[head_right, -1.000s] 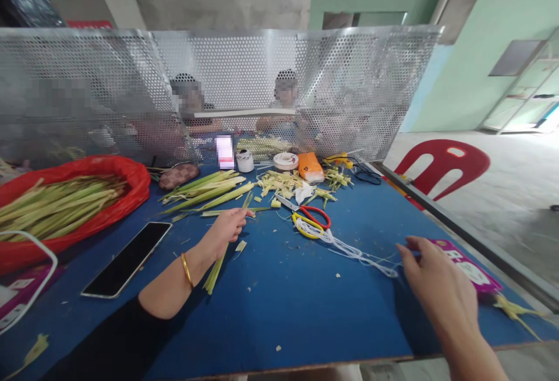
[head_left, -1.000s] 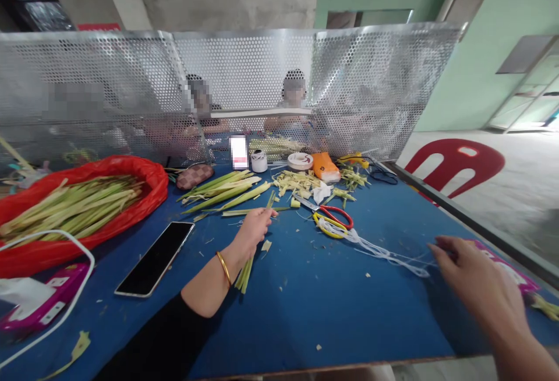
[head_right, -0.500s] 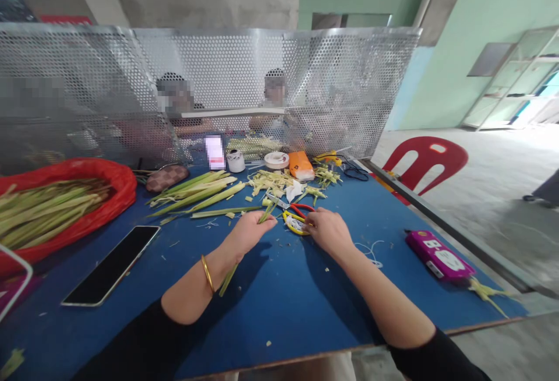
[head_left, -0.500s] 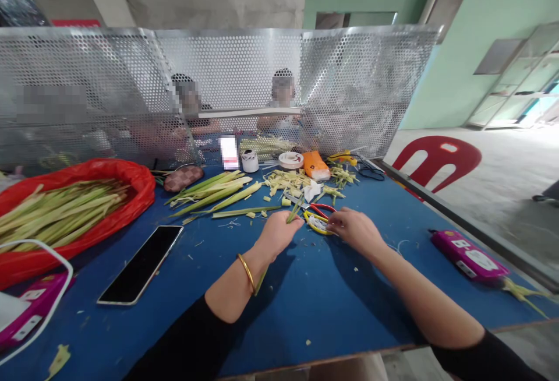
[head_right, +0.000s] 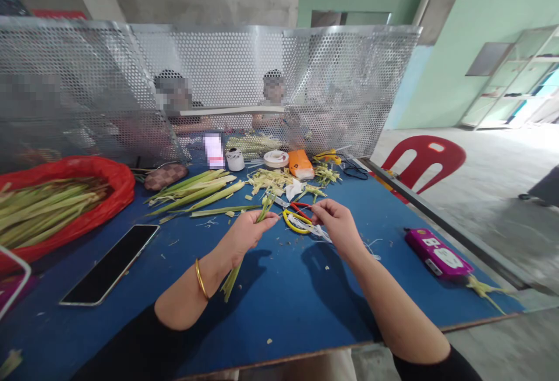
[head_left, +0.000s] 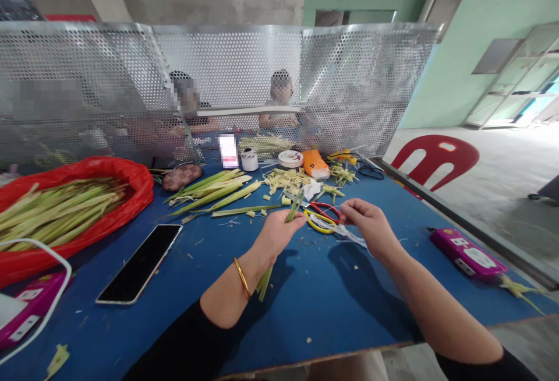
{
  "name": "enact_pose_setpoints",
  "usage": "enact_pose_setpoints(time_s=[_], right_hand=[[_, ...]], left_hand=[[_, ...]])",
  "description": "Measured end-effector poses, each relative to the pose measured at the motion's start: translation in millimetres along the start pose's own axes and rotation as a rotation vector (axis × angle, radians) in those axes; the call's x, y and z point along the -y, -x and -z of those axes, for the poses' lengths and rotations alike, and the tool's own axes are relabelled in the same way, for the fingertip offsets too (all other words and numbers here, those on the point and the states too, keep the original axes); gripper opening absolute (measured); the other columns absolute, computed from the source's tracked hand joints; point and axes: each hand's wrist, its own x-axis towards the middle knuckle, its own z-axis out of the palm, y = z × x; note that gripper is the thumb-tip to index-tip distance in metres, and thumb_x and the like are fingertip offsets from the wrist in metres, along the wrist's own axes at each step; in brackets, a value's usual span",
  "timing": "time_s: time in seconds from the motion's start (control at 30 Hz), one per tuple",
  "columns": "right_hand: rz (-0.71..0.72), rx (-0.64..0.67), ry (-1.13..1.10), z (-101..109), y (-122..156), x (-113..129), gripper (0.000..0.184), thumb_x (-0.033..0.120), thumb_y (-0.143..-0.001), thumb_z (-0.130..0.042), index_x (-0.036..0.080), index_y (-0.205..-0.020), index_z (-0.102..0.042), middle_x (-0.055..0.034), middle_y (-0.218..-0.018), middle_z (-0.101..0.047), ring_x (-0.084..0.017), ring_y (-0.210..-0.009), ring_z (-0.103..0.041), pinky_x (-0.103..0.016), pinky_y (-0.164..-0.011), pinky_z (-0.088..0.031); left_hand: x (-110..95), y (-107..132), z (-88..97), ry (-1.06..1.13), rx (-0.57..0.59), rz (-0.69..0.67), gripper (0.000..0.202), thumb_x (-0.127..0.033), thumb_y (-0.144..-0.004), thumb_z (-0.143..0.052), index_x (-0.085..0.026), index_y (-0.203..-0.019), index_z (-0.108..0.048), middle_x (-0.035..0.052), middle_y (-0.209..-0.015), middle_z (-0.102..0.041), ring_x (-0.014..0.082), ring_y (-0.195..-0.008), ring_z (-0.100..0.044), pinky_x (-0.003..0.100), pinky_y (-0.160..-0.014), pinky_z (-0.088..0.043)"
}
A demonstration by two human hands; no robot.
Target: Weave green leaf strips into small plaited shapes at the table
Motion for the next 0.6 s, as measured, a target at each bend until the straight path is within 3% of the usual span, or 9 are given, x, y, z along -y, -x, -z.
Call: enact_pose_setpoints(time_s=[0.13,0.23,0.3,0.47,0.6], right_hand=[[-0.093,0.242,-0.249,-13,10,27,0.033,0.05,-0.072,-0.065,0.019,-0.067,-0.056,0.0028,-0.055,-0.055,-0.01,-0.05,-0.049,-0.025,-0.054,-0.042],[-0.127,0.357,-0.301,-20,13,40,0.034,0.05,-0.07,-0.069,0.018,-0.067,-0.057,0.0035,-0.057,-0.055,-0.009,-0.048,-0.047,-0.023,-0.051,-0.039],[-0.126,0.376,-0.305,-19,11,41,0.033,0.049,-0.07,-0.07,0.018,-0.071,-0.059,0.0031,-0.059,-0.057,-0.008,-0.049,-0.048,-0.023,-0.051,-0.039],[-0.171,0.413,-0.254,8,7,27,0.035,0.046,-0.064,-0.076,0.016,-0.079,-0.066,0.0018,-0.061,-0.06,-0.009,-0.051,-0.048,-0.023,-0.052,-0.04],[-0.193,0.388,-0.223,30,13,10,0.037,0.047,-0.064,-0.077,0.016,-0.081,-0.068,0.0006,-0.062,-0.062,-0.011,-0.054,-0.052,-0.026,-0.057,-0.044]], left_hand=[[-7,7,-6.0,0.095,0.117,-0.094,0.034,-0.043,-0.071,-0.069,-0.015,-0.092,-0.07,-0.0069,-0.053,-0.045,0.0078,-0.05,-0.034,0.021,-0.051,-0.029],[-6,9,-6.9,0.084,0.147,-0.191,0.026,-0.04,-0.07,-0.07,-0.014,-0.076,-0.069,-0.0041,-0.059,-0.052,0.0084,-0.055,-0.039,0.021,-0.053,-0.031],[-6,10,-3.0,0.069,0.112,-0.196,0.025,-0.039,-0.07,-0.069,-0.015,-0.068,-0.065,-0.0053,-0.056,-0.049,0.0075,-0.052,-0.036,0.021,-0.051,-0.029],[-14,12,20.2,0.164,0.087,0.02,0.024,-0.039,-0.07,-0.068,-0.017,-0.065,-0.06,-0.0104,-0.043,-0.027,0.0048,-0.039,-0.019,0.022,-0.041,-0.013],[-17,13,41.3,0.204,0.051,0.026,0.022,-0.037,-0.07,-0.071,-0.017,-0.066,-0.061,-0.0102,-0.044,-0.026,0.0033,-0.038,-0.016,0.022,-0.04,-0.01]])
